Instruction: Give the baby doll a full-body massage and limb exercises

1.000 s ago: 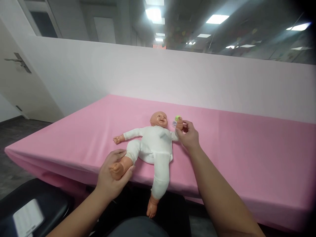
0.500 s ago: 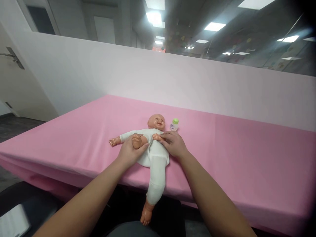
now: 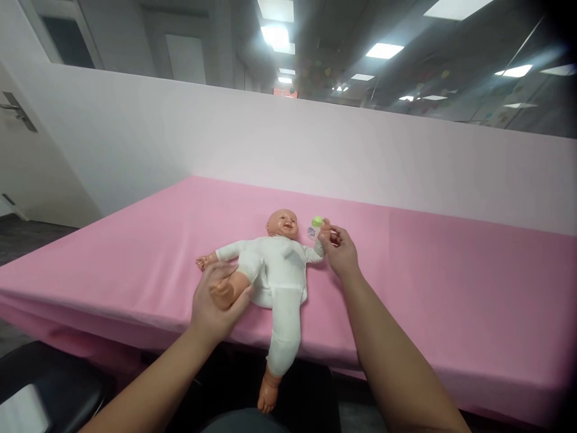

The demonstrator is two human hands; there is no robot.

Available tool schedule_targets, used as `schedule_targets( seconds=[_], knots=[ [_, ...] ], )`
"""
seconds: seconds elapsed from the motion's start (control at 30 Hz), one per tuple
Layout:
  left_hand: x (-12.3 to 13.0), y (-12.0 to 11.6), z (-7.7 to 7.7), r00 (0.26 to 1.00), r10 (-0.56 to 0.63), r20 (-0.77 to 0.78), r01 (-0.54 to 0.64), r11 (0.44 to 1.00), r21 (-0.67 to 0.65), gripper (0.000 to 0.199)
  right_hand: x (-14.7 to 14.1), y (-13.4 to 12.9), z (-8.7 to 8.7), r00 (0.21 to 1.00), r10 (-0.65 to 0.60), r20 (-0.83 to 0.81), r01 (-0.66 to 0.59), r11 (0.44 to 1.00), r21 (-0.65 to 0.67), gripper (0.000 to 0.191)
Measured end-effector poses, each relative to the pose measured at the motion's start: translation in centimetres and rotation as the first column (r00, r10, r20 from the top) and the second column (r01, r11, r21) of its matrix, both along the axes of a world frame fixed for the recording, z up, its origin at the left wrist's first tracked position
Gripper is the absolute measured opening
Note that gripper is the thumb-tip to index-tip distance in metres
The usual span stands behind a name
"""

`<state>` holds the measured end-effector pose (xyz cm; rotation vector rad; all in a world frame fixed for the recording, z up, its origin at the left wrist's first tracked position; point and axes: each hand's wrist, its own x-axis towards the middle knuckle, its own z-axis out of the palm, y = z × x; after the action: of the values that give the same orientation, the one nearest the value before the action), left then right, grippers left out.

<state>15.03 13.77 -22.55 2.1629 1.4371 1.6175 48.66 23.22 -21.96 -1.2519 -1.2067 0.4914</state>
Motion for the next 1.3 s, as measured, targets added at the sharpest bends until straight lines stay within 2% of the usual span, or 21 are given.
schedule_targets(
  seconds=[0.1,0.2,0.33,0.4,0.47,0.57,0.63,0.7,0.77,0.87,0.97,1.13,1.3],
  knots=[
    [-1.8,-2.9,-1.6,0.996,0.049,-0.075,-0.045,0.998,0.044,0.042,2.3,0.8,-0.6,0.991,-0.120,-0.055,0.114,0.988,-0.100,0.067],
    [-3.4,-5.2,-3.6,0.993,0.053,-0.104,-0.047,0.997,0.061,0.046,4.3,1.5,-1.8,0.975,-0.217,0.047,0.222,0.936,-0.272,0.056],
    [-4.8,-6.8,-5.6,0.990,0.052,-0.134,-0.043,0.997,0.068,0.047,5.5,1.7,-2.8,0.964,-0.155,0.216,0.240,0.855,-0.460,0.040],
    [-5.1,-7.0,-5.9,0.988,0.057,-0.140,-0.047,0.996,0.071,0.047,5.2,1.4,-2.5,0.958,-0.157,0.240,0.255,0.849,-0.463,0.043],
    [-4.9,-6.7,-5.6,0.990,0.057,-0.130,-0.050,0.997,0.060,0.046,4.2,0.9,-1.7,0.950,-0.211,0.231,0.286,0.884,-0.371,0.058],
    [-4.1,-5.7,-3.9,0.992,0.037,-0.119,-0.034,0.999,0.032,0.044,1.5,-0.2,-0.4,0.946,-0.259,0.194,0.289,0.945,-0.152,0.082],
    [-3.3,-4.5,-2.4,0.996,0.009,-0.094,-0.008,1.000,0.009,0.044,-0.5,-1.0,0.1,0.960,-0.201,0.197,0.210,0.977,-0.026,0.083],
    [-2.2,-3.0,-1.0,0.999,-0.021,-0.029,0.020,0.999,-0.033,0.043,-2.4,-1.5,0.3,0.959,-0.107,0.261,0.100,0.994,0.040,0.069],
    [-1.1,-1.3,0.0,0.999,-0.037,0.020,0.038,0.996,-0.083,0.044,-3.8,-1.9,0.3,0.917,-0.015,0.399,-0.004,0.999,0.047,0.048],
    [0.6,0.9,0.8,0.998,-0.028,0.053,0.035,0.990,-0.137,0.048,-5.1,-2.3,0.4,0.801,0.082,0.593,-0.134,0.990,0.044,0.027],
    [1.9,2.4,0.9,0.997,-0.025,0.072,0.038,0.982,-0.184,0.044,-5.6,-2.5,0.7,0.737,0.136,0.662,-0.247,0.966,0.077,0.014],
    [2.8,3.3,0.6,0.995,-0.088,0.038,0.095,0.967,-0.235,0.040,-5.6,-2.6,0.9,0.712,0.185,0.677,-0.325,0.942,0.084,0.011],
    [2.7,3.4,0.4,0.994,-0.092,0.057,0.104,0.957,-0.270,0.042,-5.6,-2.4,0.6,0.692,0.181,0.699,-0.273,0.962,0.021,0.016]
  ],
)
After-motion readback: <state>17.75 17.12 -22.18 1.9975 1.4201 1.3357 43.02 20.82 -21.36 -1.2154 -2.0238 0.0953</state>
